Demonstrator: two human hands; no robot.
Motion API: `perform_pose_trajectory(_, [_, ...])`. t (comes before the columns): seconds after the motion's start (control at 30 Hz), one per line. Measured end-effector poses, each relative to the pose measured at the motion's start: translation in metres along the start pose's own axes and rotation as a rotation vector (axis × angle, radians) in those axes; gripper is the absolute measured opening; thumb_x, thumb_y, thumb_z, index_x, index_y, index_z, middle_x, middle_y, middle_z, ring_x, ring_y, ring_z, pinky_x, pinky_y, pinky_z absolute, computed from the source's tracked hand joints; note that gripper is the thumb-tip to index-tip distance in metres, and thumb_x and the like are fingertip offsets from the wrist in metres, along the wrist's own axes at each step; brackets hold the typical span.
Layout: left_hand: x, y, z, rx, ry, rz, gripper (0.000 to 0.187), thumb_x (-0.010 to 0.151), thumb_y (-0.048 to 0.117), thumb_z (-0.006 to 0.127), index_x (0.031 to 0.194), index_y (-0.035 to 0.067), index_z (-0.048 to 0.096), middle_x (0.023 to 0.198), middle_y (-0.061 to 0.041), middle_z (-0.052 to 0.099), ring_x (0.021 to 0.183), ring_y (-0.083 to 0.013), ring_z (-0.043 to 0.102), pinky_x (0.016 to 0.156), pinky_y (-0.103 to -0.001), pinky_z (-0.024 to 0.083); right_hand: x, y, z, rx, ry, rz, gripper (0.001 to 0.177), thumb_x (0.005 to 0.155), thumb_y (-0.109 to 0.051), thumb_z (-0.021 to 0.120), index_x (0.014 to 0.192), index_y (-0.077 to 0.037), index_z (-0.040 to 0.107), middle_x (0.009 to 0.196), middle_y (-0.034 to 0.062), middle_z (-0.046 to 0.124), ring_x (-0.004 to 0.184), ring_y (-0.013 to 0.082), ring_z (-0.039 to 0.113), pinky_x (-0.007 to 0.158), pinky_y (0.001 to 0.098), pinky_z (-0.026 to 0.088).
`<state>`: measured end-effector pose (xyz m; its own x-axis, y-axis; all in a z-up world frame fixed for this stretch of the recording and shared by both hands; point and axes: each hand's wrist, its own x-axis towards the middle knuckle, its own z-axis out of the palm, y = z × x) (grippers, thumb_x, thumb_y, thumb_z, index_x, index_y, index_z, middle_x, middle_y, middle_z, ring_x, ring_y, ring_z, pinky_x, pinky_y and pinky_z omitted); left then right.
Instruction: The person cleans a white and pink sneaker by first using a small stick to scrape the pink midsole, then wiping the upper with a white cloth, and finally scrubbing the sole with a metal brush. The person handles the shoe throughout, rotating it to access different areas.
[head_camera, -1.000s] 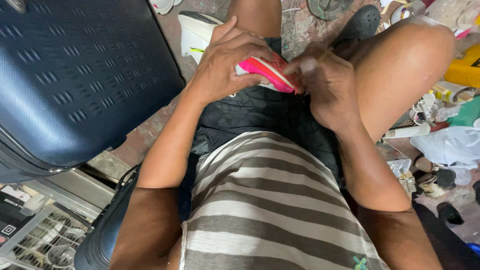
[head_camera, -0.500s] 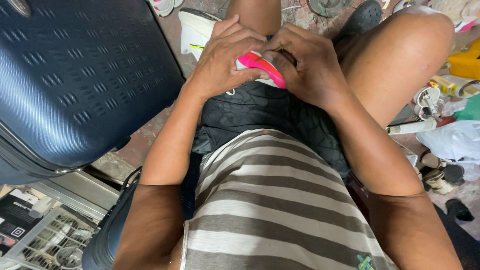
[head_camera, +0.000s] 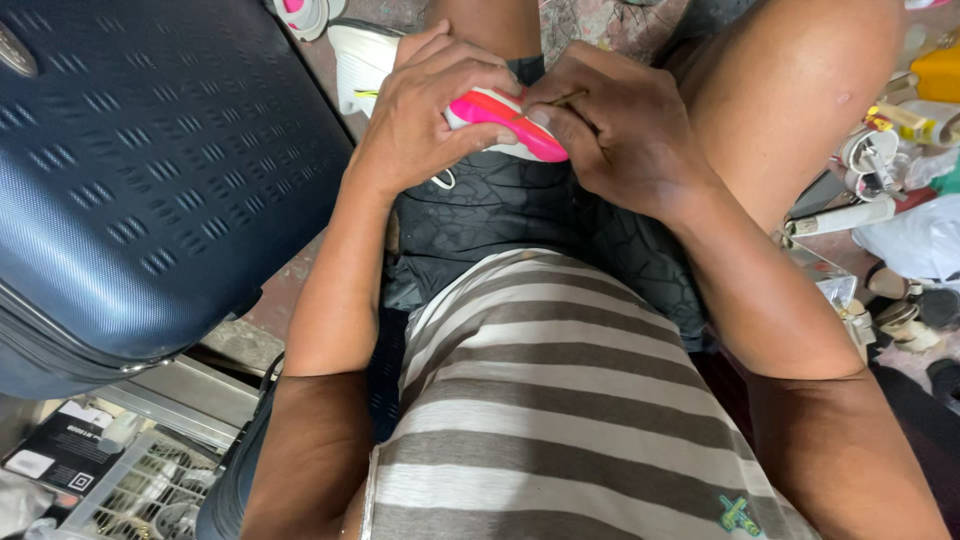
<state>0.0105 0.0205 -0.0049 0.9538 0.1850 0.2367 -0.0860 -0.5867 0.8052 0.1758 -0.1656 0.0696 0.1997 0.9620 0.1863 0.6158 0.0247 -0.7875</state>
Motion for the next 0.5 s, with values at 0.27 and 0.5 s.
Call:
perform_pose_trajectory(0.27, [0.001, -0.004, -0.005, -0.008, -0.022, 0.011, 0.042, 0.090, 0.040, 0.088, 0.117, 0.012, 0.073, 0.118, -0.002, 0.073, 0.121, -0.0252, 0.066, 0.123, -0.052, 0.036, -0.013, -0.003, -0.009, 0.005, 0.005, 0.063, 0.004, 0.104, 0.004, 0.071, 0.105, 0.000, 0.070, 0.099, 0.0114, 0.067, 0.087, 0.0247, 0.069, 0.079, 0.0344, 0.054])
perform_pose_trajectory(0.5, [0.001, -0.005, -0.007, -0.022, -0.027, 0.023, 0.041, 0.092, 0.039, 0.088, 0.118, 0.011, 0.072, 0.117, -0.003, 0.072, 0.121, -0.0265, 0.067, 0.124, -0.053, 0.035, -0.021, -0.001, -0.012, 0.092, 0.029, 0.049, 0.005, 0.109, 0.001, 0.070, 0.105, 0.001, 0.067, 0.098, 0.0111, 0.067, 0.085, 0.0235, 0.069, 0.074, 0.0327, 0.054])
